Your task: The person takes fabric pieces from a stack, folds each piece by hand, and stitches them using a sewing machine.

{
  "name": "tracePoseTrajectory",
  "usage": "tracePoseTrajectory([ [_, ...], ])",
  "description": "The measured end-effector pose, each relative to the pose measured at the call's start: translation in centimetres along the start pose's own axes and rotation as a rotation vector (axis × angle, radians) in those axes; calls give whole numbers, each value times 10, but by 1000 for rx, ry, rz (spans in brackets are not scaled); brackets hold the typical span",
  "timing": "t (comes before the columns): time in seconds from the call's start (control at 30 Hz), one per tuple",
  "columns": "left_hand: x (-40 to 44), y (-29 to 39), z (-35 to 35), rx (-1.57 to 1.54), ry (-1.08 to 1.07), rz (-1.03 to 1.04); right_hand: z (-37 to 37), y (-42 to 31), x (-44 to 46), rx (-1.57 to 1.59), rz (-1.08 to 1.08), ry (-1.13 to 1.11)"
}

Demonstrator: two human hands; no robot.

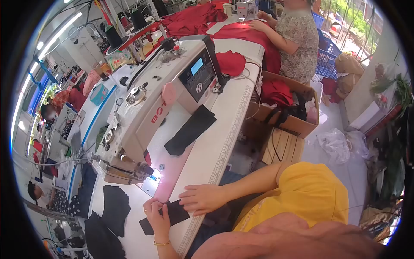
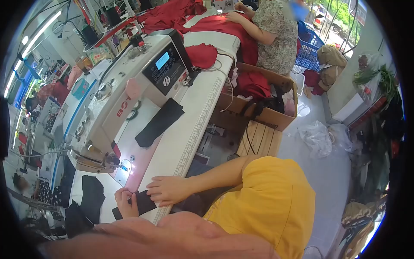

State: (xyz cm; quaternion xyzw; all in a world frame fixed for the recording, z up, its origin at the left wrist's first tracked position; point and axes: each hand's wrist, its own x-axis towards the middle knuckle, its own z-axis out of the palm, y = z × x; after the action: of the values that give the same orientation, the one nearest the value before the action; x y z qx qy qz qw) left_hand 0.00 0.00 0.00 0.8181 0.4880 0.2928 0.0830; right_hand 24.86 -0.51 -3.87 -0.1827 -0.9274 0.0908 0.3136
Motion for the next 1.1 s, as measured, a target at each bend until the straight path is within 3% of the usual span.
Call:
tracePoseTrajectory([
  [0.5,-3,8,1,13,39,-33,-6,-5,-2,53,22,-13],
  [0.67,0,4,4,61,84,-26,-10,-10,12,119,76,168],
  [0.8,-3,0,4,120,138,-32,-7,-14,31,120,-19,164],
  [0.83,-2,2,3,120,142,-31,1,-10,31,74,10,68],
  [0.9,-1,8,-1,12,76,60,9,-5,31,25,39,-16],
  [1.1,-2,10,2,24,-4,82,6,-3,26,68,25,161],
])
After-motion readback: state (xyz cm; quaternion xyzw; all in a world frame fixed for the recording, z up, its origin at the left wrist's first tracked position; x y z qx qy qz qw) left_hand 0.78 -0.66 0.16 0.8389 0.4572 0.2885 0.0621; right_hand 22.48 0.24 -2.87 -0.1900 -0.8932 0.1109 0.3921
